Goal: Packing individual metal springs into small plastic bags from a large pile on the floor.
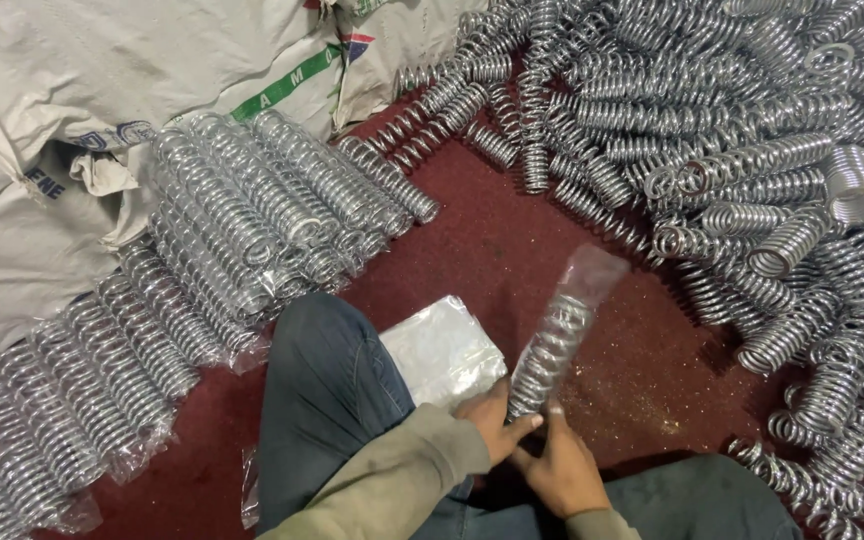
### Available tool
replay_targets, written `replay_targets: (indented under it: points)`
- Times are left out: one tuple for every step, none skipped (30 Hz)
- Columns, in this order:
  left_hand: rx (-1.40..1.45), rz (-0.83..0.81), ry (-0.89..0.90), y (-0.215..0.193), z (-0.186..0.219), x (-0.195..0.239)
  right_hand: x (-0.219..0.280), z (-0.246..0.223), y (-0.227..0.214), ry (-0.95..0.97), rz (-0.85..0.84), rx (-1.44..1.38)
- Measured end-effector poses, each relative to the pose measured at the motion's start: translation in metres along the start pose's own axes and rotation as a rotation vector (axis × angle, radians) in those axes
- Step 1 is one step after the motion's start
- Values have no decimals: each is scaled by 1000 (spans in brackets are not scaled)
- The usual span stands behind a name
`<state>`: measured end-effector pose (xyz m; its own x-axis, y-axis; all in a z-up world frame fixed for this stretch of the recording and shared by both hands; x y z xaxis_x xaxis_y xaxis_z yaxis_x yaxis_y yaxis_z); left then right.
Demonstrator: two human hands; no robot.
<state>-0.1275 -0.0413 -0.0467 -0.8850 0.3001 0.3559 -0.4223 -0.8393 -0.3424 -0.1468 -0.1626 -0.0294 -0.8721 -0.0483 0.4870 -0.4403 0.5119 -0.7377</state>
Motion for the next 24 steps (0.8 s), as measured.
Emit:
replay_targets:
  points:
    - [-28, 68, -10, -2, 4, 14, 14, -12, -2, -73, 5, 34]
    - [-56, 135, -20, -3, 8, 27, 28, -24, -4, -145, 10, 68]
    - [-56, 138, -19, -5, 13, 46, 31, -22, -11, -148, 11, 69]
    - [17, 205, 109, -13, 28, 66, 35, -21, -18, -154, 11, 143]
    - [89, 271, 233, -20, 41, 91, 41, -19, -23, -161, 6, 215]
    - [87, 273, 230, -28, 54, 99, 51, -32, -37, -163, 4, 213]
    - [61, 366, 382, -43, 80, 116, 74, -64, -80, -376, 347, 103]
    - [33, 456, 535, -57, 106, 136, 109, -87, -121, -578, 695, -13]
    - [30, 455, 529, -57, 104, 129, 110, -94, -123, -577, 691, -17]
    - [-21, 468, 569, -58, 106, 126, 117, -109, -122, -669, 710, 77]
    - [-75, 489, 621, -62, 111, 116, 119, -127, -125, -771, 739, 178]
    - [-79, 497, 628, -72, 120, 109, 124, -136, -124, -780, 746, 178]
    - [-36, 461, 710, -75, 132, 109, 137, -140, -125, -778, 805, 142]
    - [8, 425, 792, -78, 144, 110, 149, -145, -127, -775, 863, 107]
    - [8, 426, 783, -71, 138, 107, 150, -138, -117, -775, 854, 103]
    - [160, 341, 796, -62, 133, 102, 146, -127, -109, -667, 851, 162]
    - [308, 254, 817, -54, 130, 93, 141, -115, -104, -562, 858, 223]
    - [305, 256, 822, -45, 132, 91, 133, -108, -106, -565, 863, 222]
    - [279, 336, 784, -38, 130, 93, 133, -95, -112, -517, 934, 176]
    - [252, 415, 745, -32, 127, 96, 133, -81, -118, -469, 1004, 130]
    - [251, 415, 746, -31, 134, 102, 130, -81, -123, -469, 1005, 129]
    - [262, 422, 790, -32, 143, 112, 113, -79, -119, -389, 844, 185]
    - [274, 429, 833, -32, 152, 122, 99, -74, -114, -307, 683, 237]
    - [275, 428, 834, -34, 146, 122, 93, -70, -117, -306, 684, 238]
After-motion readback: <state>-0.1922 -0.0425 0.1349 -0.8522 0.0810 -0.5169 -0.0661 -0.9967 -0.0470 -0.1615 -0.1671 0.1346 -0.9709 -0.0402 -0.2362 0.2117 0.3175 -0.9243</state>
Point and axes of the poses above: each hand's wrist, its own x-axis away from the middle knuckle, its own y-axis out of the palm, z = x × y, the point moved 9 cm from there along -x, towards the middle knuckle, and after that the axes turned 7 degrees about x, right-handed, at the moved point
